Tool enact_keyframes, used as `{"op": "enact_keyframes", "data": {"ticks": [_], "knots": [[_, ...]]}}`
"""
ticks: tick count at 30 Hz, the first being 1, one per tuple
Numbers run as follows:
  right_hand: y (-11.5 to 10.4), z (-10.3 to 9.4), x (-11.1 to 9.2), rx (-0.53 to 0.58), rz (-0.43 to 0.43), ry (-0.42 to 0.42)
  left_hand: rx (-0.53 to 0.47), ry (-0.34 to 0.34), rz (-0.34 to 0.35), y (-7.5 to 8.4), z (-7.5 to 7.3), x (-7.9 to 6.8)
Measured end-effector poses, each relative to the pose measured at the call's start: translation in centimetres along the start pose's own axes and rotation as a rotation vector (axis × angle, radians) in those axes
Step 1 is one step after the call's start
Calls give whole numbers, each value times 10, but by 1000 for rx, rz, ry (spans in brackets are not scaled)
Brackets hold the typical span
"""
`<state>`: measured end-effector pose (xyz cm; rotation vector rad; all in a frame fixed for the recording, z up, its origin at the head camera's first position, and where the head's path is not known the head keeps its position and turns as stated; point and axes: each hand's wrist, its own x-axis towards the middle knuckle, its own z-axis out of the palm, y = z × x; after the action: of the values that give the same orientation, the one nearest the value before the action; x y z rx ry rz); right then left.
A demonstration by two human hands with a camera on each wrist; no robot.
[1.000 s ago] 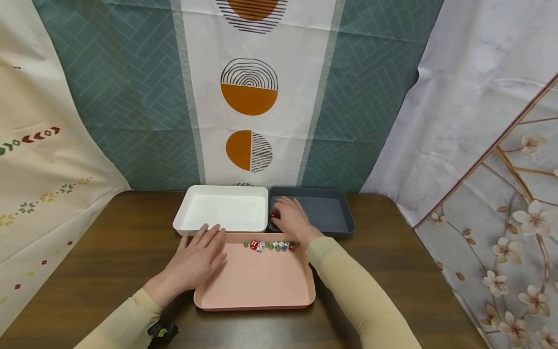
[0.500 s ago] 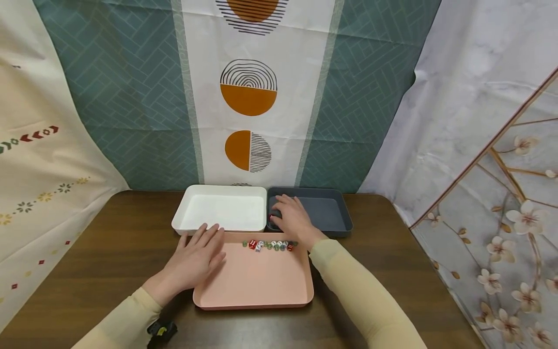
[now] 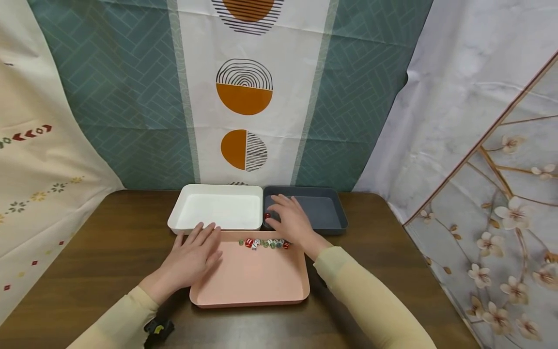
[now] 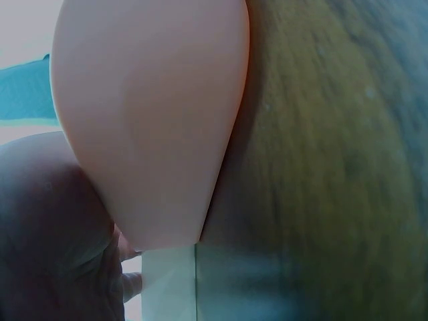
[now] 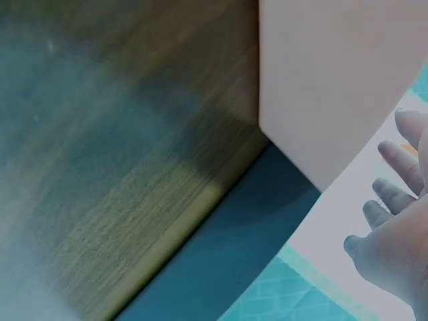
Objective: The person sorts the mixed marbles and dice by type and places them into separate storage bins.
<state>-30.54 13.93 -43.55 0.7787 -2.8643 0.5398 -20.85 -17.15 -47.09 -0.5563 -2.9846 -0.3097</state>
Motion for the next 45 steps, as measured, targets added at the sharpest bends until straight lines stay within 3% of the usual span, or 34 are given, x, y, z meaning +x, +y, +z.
{"op": "enact_keyframes", "data": {"ticks": [12,23,40,45], "knots": [[-20,1,-16,36,-56,24,15,14,4,-1,0,2],[-32,10,-28,14,-190,64,16,11,7,1,-1,2],[-49,21,-32,-10,-172,-50,15,0,-9,4,-3,-1],[-50,26,-30,-39,-204,-68,11,-2,-8,4,-2,-1]]}}
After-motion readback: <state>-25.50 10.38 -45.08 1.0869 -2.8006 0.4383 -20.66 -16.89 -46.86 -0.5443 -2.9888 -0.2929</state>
